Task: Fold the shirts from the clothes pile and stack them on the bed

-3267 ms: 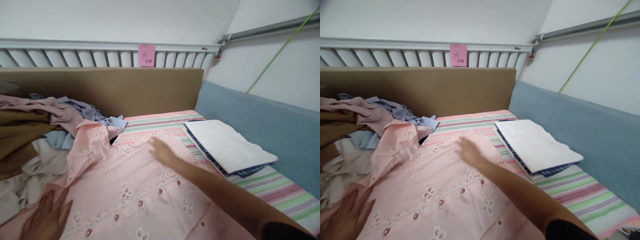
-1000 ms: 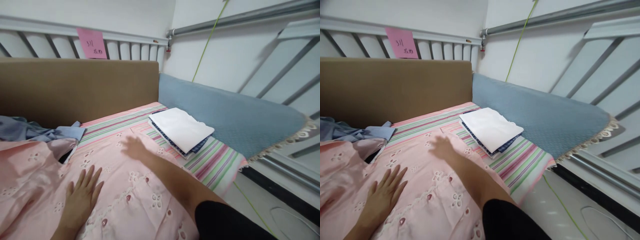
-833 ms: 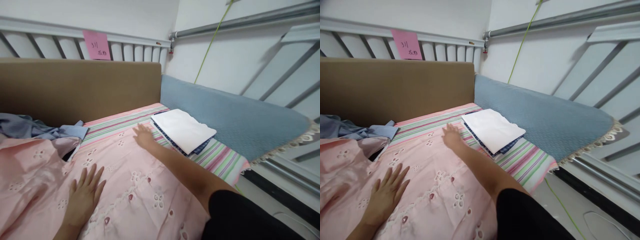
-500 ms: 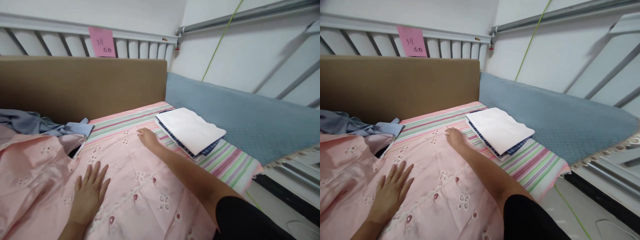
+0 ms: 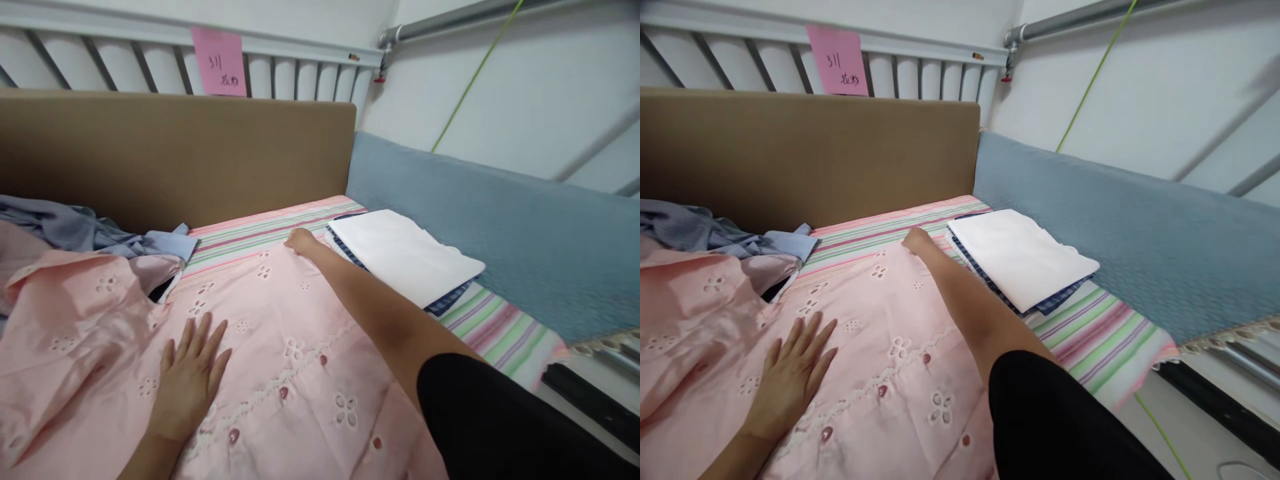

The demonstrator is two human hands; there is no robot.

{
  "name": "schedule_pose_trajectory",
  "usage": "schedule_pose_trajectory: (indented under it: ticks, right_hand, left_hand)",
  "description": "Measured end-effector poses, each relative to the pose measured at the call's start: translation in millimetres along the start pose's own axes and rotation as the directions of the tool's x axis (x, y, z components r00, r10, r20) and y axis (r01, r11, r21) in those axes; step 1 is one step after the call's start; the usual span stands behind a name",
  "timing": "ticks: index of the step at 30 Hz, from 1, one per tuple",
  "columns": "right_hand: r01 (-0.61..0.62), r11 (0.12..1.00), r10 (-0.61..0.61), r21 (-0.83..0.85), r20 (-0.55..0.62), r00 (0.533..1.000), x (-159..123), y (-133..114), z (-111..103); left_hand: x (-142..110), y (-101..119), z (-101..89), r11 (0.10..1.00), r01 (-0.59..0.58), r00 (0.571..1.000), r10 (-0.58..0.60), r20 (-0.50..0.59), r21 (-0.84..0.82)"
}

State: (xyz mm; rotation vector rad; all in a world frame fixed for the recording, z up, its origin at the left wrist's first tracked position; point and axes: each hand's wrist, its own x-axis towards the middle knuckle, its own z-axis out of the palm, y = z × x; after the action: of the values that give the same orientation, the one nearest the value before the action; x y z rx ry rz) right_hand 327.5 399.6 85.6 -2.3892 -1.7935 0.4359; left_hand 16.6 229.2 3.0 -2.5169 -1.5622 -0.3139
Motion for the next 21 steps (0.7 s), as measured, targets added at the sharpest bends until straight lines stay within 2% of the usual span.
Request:
schedule_pose_trajectory:
  ticks: [3, 6, 9, 10, 11, 13, 14, 15, 16, 18, 21]
  right_hand:
    - [-0.034, 0.999, 0.036, 0.023, -0.064, 0.997, -10, 3, 5]
    - [-0.052, 0.998, 0.057, 0.043, -0.116, 0.992, -34, -2, 13]
    - [0.049, 0.995, -0.032, 0.086, -0.193, 0.981, -64, -10, 30]
    - [0.187, 0.979, -0.158, 0.082, -0.276, 0.948, -74, -11, 39]
    - [0.352, 0.934, -0.317, 0.057, -0.316, 0.894, -85, -10, 49]
    - [0.620, 0.784, -0.607, -0.004, -0.214, 0.766, -106, -2, 71]
    - [0.683, 0.730, -0.680, -0.028, -0.139, 0.720, -114, 6, 81]
    - [0.700, 0.712, -0.702, -0.055, -0.089, 0.707, -120, 14, 90]
    - [0.685, 0.724, -0.690, -0.086, -0.067, 0.721, -124, 24, 97]
    - [0.604, 0.782, -0.620, -0.153, -0.094, 0.779, -122, 44, 103]
    - [0.512, 0.826, -0.550, -0.235, -0.138, 0.824, -109, 70, 100]
  left_hand:
    - [1, 1, -0.4, 0.999, 0.023, 1.000, -0.023, 0.005, -0.043]
    - [0, 5, -8.6, 0.992, 0.069, 0.996, -0.063, 0.068, -0.101]
    - [-1, 10, -17.9, 0.981, 0.096, 0.986, -0.072, 0.147, -0.167]
    - [0, 10, -19.2, 0.977, 0.100, 0.983, -0.068, 0.168, -0.189]
    - [2, 10, -19.8, 0.972, 0.106, 0.981, -0.068, 0.179, -0.210]
    - [4, 9, -21.3, 0.960, 0.113, 0.980, -0.066, 0.186, -0.255]
    - [5, 8, -23.5, 0.953, 0.119, 0.980, -0.066, 0.189, -0.280]
    - [4, 7, -27.2, 0.943, 0.128, 0.978, -0.069, 0.195, -0.309]
    - [0, 5, -32.2, 0.930, 0.140, 0.977, -0.074, 0.201, -0.339]
    - [-15, -3, -45.4, 0.905, 0.152, 0.976, -0.075, 0.203, -0.397]
    - [-59, -33, -65.1, 0.905, 0.135, 0.985, -0.078, 0.154, -0.404]
